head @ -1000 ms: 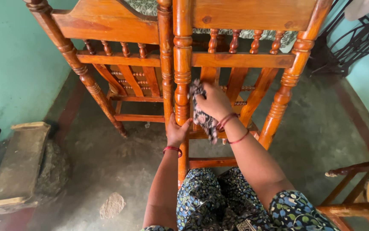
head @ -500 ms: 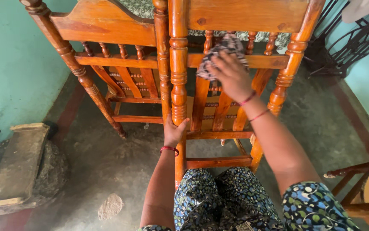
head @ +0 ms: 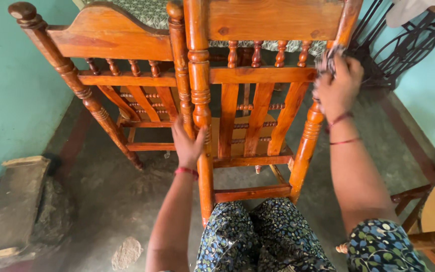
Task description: The person wipes the backrest and spindles of a wooden chair using a patterned cloth. They methodically clean the vertical and horizontal parts of the chair back, moving from one side to the other.
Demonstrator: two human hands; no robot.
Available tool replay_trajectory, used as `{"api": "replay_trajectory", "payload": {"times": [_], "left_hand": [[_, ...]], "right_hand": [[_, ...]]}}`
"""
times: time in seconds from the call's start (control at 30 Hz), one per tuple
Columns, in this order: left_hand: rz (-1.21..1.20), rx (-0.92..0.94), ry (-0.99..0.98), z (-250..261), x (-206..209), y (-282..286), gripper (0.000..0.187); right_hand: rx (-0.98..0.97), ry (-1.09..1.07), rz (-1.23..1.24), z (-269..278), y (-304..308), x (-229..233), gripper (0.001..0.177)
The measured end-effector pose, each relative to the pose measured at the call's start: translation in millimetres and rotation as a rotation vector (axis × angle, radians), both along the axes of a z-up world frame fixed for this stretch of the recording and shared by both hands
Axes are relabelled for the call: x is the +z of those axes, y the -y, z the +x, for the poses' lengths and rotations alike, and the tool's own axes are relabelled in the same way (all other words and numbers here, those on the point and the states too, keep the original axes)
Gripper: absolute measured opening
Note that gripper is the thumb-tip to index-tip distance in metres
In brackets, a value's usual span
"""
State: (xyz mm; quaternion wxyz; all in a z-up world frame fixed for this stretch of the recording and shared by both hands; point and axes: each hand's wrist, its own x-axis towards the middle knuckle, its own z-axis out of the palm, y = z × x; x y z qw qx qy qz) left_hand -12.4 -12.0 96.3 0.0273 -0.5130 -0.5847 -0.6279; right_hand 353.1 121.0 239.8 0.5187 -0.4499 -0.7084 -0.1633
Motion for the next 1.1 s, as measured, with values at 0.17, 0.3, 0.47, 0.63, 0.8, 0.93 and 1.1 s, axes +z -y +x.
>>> {"api": "replay_trajectory", "payload": {"times": [0.17,0.3,0.47,0.63,0.8,0.93,1.1], "left_hand": [[0.002,0.053,-0.591,8.1,99.7,-41.7,0.09],[-0.164,0.119,-0.87,28.8,134.9,-76.4,0.096],[-0.16,0.164,-0.854,33.4,120.5,-88.1,0.084],[-0.156,0.172,-0.818,31.9,108.9,-95.4,0.077],[-0.167,0.189,-0.834,31.6,111.3,-96.2,0.078],[-0.169,0.197,-0.83,33.7,111.6,-94.6,0.079],[-0.129,0.199,-0.822,34.6,106.6,-89.8,0.076]], "right_hand": [[0.276,-0.067,0.117,-122.4,-11.6,50.8,0.046],[0.292,0.278,0.337,-222.2,-37.2,81.1,0.049],[0.149,0.428,0.442,-245.0,-82.4,96.2,0.053],[0.006,0.28,0.172,-166.8,-120.5,104.2,0.04],[-0.037,0.176,0.229,-75.6,-122.2,91.7,0.049],[-0.158,0.258,0.178,-20.7,-100.1,46.9,0.056],[-0.111,0.161,0.116,4.2,-71.7,-12.2,0.056]]}}
